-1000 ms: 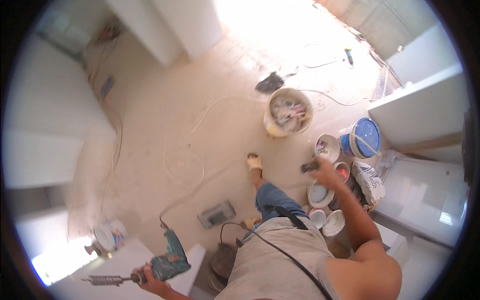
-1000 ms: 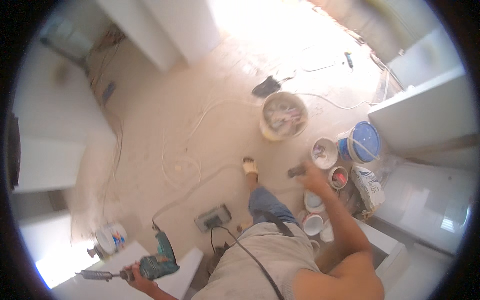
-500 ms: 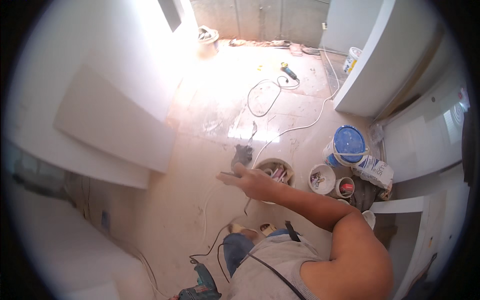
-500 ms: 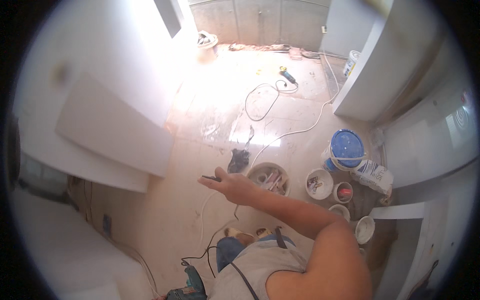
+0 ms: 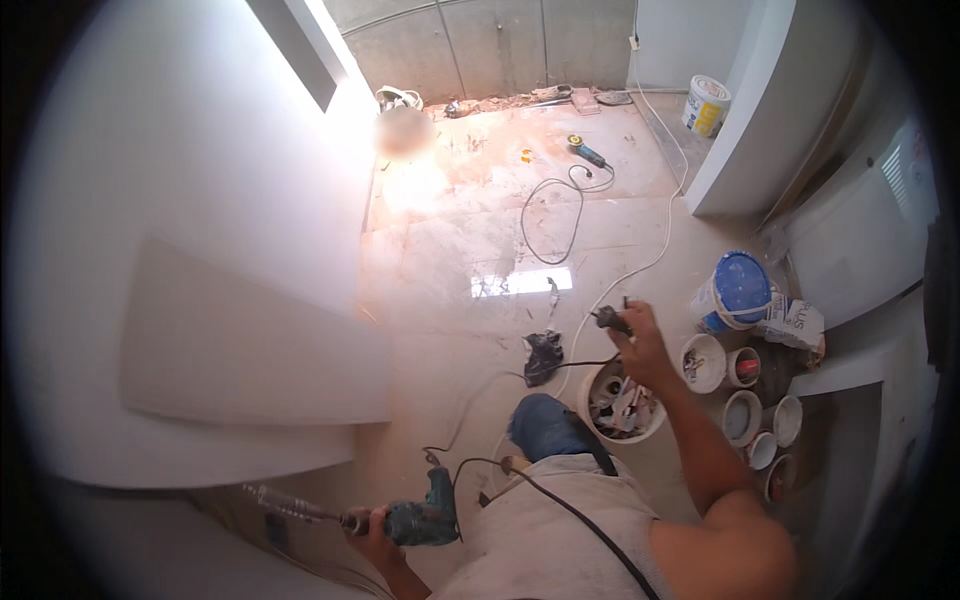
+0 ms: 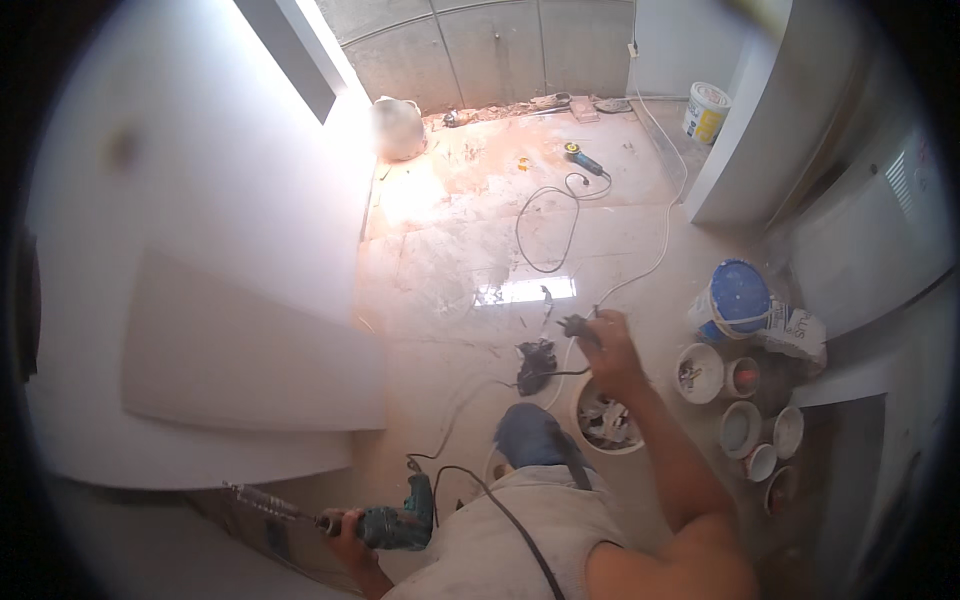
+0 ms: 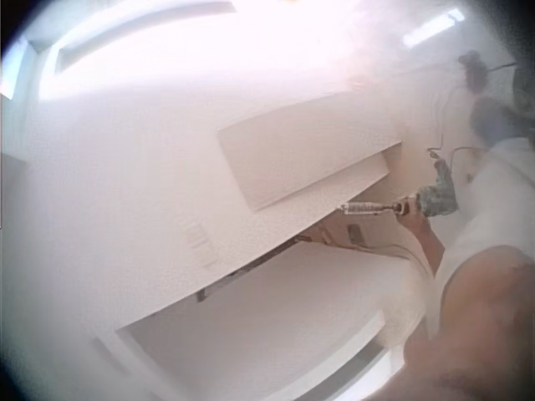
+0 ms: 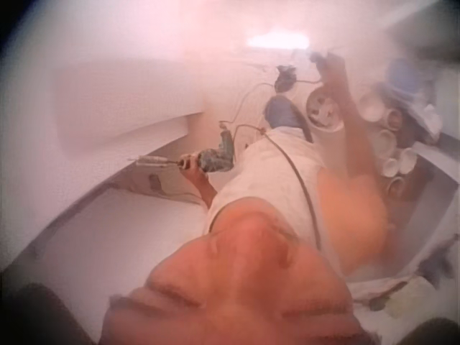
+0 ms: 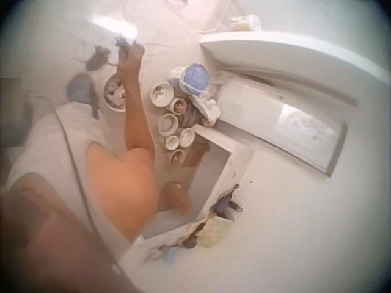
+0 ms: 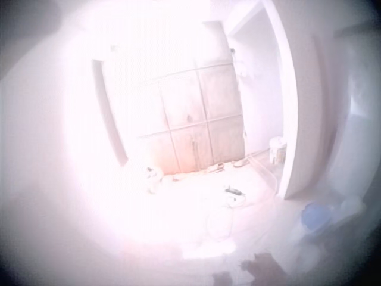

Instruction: The person sits on the floor, opens a toolbox, and attaches a drill bit to a power drill. They then stand, walk across the room, and use a tape measure and marker to measure and mark a concrete wall.

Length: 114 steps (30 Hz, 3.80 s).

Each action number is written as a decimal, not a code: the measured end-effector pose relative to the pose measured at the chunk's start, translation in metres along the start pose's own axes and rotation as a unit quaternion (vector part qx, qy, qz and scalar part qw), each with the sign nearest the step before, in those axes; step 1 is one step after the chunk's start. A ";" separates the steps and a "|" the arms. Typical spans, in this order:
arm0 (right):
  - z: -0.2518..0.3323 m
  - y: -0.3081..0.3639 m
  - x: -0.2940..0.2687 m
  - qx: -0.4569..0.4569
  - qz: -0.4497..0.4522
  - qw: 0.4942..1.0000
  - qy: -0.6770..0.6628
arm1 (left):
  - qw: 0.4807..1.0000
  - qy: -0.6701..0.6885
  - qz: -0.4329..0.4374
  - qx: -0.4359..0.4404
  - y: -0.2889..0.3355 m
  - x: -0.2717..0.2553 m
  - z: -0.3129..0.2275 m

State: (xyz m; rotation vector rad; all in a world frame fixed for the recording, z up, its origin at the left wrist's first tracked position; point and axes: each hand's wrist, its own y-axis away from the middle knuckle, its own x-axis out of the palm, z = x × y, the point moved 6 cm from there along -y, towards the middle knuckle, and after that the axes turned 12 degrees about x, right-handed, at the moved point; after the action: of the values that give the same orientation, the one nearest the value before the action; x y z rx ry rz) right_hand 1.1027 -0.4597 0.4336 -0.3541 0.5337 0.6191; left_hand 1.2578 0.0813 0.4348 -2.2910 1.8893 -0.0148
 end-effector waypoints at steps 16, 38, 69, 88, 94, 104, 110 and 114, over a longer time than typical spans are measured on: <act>-0.055 -0.262 0.089 0.236 -0.013 0.972 0.015 | 0.990 0.024 0.141 0.005 -0.310 0.331 0.015; -0.289 -0.118 0.136 0.756 -0.127 0.636 -0.089 | 0.879 -0.032 0.473 -0.054 -0.514 0.879 0.025; -0.476 -0.711 -0.306 0.535 -0.351 0.769 0.016 | 0.789 0.068 0.579 -0.194 -0.136 1.574 -0.037; -0.682 -1.006 -0.505 0.573 -0.340 0.745 0.030 | 0.539 -0.007 0.840 0.060 0.126 2.078 -0.166; -0.796 -1.083 -0.536 0.580 -0.268 0.766 -0.073 | 0.454 -0.099 0.827 0.316 0.258 2.205 -0.157; -0.985 -1.201 -0.476 0.517 -0.058 0.850 -0.082 | 0.382 -0.257 0.811 0.360 0.503 2.461 -0.017; -0.997 -1.245 -0.489 0.535 0.005 0.826 -0.175 | 0.389 -0.348 0.792 0.319 0.581 2.562 0.083; -1.006 -1.230 -0.453 0.569 0.120 0.790 -0.195 | 0.371 -0.379 0.792 0.300 0.605 2.591 0.128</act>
State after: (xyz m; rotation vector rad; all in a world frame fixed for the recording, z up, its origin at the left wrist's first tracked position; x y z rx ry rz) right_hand 1.1995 -2.0679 0.0685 0.9924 0.4656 0.4915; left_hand 1.1926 -2.5397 -0.0373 0.5808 1.9536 0.4035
